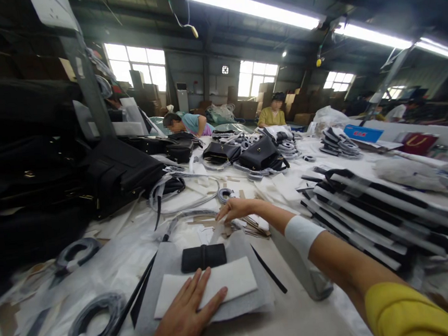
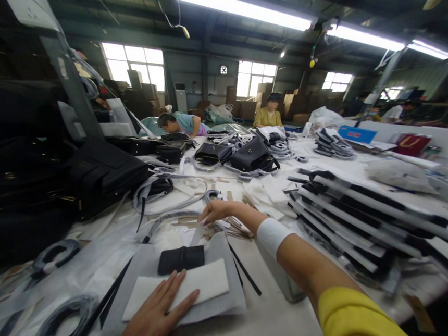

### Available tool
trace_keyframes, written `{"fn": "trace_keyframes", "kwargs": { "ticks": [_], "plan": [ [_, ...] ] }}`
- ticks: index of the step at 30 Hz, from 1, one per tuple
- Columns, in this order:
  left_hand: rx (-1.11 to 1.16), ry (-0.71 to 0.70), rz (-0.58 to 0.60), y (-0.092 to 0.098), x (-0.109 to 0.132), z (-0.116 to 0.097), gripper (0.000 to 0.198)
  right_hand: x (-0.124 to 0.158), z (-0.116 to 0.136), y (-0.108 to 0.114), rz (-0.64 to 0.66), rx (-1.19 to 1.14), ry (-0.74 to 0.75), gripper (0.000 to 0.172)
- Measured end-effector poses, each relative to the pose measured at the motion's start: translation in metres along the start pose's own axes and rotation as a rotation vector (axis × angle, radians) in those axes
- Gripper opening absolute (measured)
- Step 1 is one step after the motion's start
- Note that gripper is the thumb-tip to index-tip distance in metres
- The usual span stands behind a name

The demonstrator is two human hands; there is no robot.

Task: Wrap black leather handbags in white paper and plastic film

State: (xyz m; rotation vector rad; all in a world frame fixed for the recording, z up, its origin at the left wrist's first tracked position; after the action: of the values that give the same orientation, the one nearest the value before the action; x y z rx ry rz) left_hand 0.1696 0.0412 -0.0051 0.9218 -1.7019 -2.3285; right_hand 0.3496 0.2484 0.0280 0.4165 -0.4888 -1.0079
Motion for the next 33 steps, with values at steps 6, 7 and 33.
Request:
{"fn": "trace_keyframes", "kwargs": {
  "ticks": [6, 7, 33],
  "plan": [
    [-0.016, 0.005, 0.009, 0.0, -0.003, 0.0, 0.097, -0.003, -0.001, -0.031, -0.072, -0.386, -0.086, 0.021],
    [-0.014, 0.01, 0.015, 0.0, -0.003, 0.0, 0.098, -0.004, -0.005, -0.039, -0.101, -0.438, -0.107, 0.023],
    [0.031, 0.029, 0.047, 0.0, 0.0, 0.0, 0.102, 0.055, -0.013, -0.025, -0.406, -0.294, -0.026, 0.013]
  ]
}}
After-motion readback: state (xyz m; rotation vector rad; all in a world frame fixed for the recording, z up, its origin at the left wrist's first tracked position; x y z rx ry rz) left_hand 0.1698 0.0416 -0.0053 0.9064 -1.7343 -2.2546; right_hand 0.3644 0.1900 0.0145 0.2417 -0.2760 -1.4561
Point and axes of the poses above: each hand's wrist, its own x-axis away from the middle knuckle, its own y-axis out of the back of the hand, z = x × y, the point moved 10 cm from there along -x, towards the middle knuckle, and after that the axes turned 7 degrees about -x, right-handed, at the moved point
